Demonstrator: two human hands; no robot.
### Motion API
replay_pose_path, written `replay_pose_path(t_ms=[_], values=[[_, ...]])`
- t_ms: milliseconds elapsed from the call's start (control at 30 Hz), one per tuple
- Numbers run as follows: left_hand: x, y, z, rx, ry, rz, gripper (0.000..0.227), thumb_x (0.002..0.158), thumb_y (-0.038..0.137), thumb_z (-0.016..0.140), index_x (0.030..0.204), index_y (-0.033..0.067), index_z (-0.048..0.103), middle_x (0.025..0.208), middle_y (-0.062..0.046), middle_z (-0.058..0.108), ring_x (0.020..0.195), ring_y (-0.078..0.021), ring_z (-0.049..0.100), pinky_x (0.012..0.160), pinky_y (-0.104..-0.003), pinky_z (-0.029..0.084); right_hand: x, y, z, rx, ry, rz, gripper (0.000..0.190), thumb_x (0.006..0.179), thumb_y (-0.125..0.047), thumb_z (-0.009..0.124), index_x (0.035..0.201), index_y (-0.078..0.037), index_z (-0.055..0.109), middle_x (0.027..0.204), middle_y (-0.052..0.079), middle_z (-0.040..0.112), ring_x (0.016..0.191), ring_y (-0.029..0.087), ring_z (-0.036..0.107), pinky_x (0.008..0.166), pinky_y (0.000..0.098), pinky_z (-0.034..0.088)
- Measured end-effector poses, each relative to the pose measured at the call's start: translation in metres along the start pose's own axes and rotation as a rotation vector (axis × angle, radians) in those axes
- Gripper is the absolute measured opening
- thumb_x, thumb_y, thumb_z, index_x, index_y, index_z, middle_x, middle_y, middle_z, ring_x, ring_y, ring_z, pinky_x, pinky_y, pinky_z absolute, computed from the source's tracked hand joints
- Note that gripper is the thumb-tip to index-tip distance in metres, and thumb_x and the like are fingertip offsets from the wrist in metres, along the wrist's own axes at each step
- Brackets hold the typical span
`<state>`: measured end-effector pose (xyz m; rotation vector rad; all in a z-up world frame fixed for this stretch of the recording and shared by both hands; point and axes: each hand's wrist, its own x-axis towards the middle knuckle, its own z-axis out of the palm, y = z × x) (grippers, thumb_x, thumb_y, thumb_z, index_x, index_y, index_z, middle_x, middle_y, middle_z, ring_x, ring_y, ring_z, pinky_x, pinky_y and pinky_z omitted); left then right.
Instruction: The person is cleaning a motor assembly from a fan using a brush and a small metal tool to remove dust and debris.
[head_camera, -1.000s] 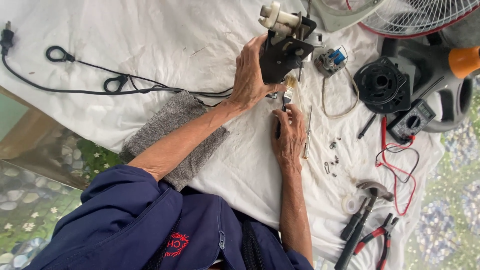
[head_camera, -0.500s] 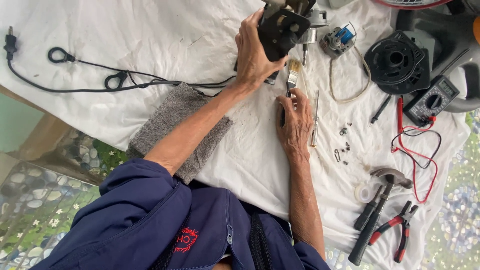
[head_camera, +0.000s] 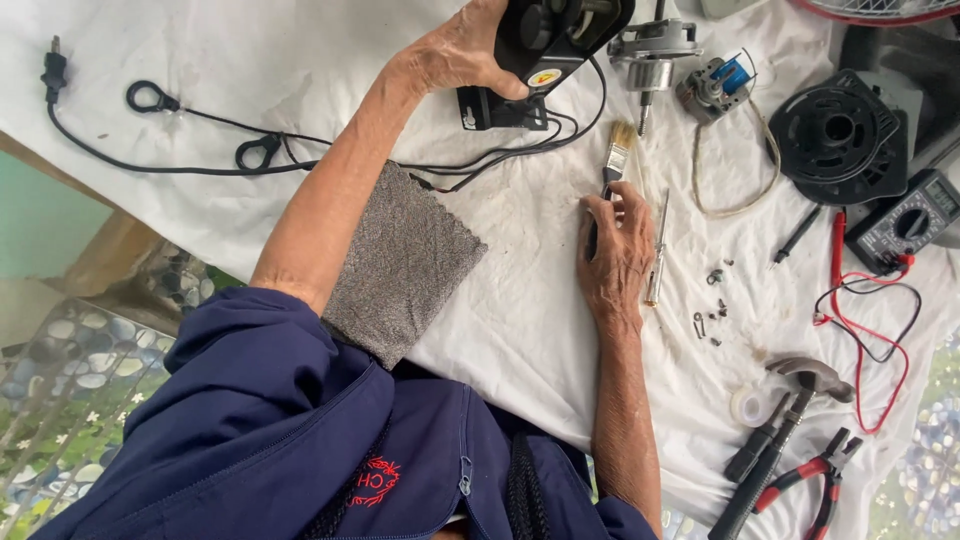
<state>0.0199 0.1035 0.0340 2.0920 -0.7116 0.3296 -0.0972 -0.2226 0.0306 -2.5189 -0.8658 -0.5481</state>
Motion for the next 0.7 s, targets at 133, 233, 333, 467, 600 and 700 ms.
replay_pose_path(t_ms=[133,233,333,467,600,700], values=[[-0.011,0.009,-0.012,-0.085,-0.071,-0.068,0.085,0.078,0.019,0.082,0.144,0.0072,0.029,0.139,-0.016,0.039,0.131,-0.0363,0.040,0.107,-0.048,0.039,0.000,0.000,0.000,-0.011,0.019,-0.004,0.013,0.102,-0.004,0.061,0.112,-0.010,0.067,0.132,0.014,0.055,0.099,0.031,0.064,0.086,0.0469,0.051],[-0.018,0.021,-0.018,-0.202,-0.069,-0.114,0.072,0.078,0.014,0.076,0.136,0.0097,0.033,0.117,-0.011,0.048,0.110,-0.0283,0.050,0.093,-0.042,0.047,0.000,0.001,0.002,-0.010,0.014,0.001,0.015,0.102,-0.004,0.060,0.113,-0.011,0.067,0.133,0.014,0.054,0.100,0.031,0.063,0.086,0.0472,0.051],[-0.021,0.014,0.000,-0.239,0.022,-0.094,0.077,0.083,0.010,0.081,0.142,0.0065,0.032,0.126,-0.011,0.041,0.119,-0.0305,0.048,0.106,-0.044,0.045,0.000,0.001,0.002,-0.004,0.010,0.006,0.014,0.102,-0.004,0.060,0.113,-0.011,0.067,0.133,0.014,0.054,0.100,0.031,0.063,0.086,0.0468,0.051],[-0.031,-0.004,0.062,0.239,0.522,-0.205,0.130,0.069,0.097,0.066,0.155,0.0126,0.018,0.148,-0.014,0.040,0.132,-0.0283,0.043,0.113,-0.055,0.054,-0.001,0.001,0.001,-0.011,0.020,-0.012,0.014,0.102,-0.004,0.060,0.112,-0.011,0.066,0.131,0.014,0.055,0.098,0.031,0.063,0.085,0.0463,0.050],[-0.025,0.007,0.086,0.222,0.622,-0.394,0.137,0.061,0.089,0.087,0.156,0.0218,0.014,0.146,-0.013,0.043,0.137,-0.0301,0.049,0.067,-0.047,0.073,0.000,0.002,0.002,-0.003,0.007,-0.001,0.016,0.100,-0.003,0.061,0.114,-0.011,0.067,0.132,0.014,0.054,0.098,0.031,0.063,0.087,0.0469,0.049],[-0.019,0.014,0.088,0.333,0.704,-0.466,0.118,0.061,0.051,0.103,0.145,0.0188,0.027,0.129,-0.005,0.050,0.108,-0.0270,0.066,0.062,-0.044,0.071,0.000,0.000,0.000,-0.007,0.025,-0.013,0.013,0.103,-0.005,0.060,0.113,-0.010,0.067,0.131,0.013,0.055,0.097,0.030,0.063,0.086,0.0467,0.050]])
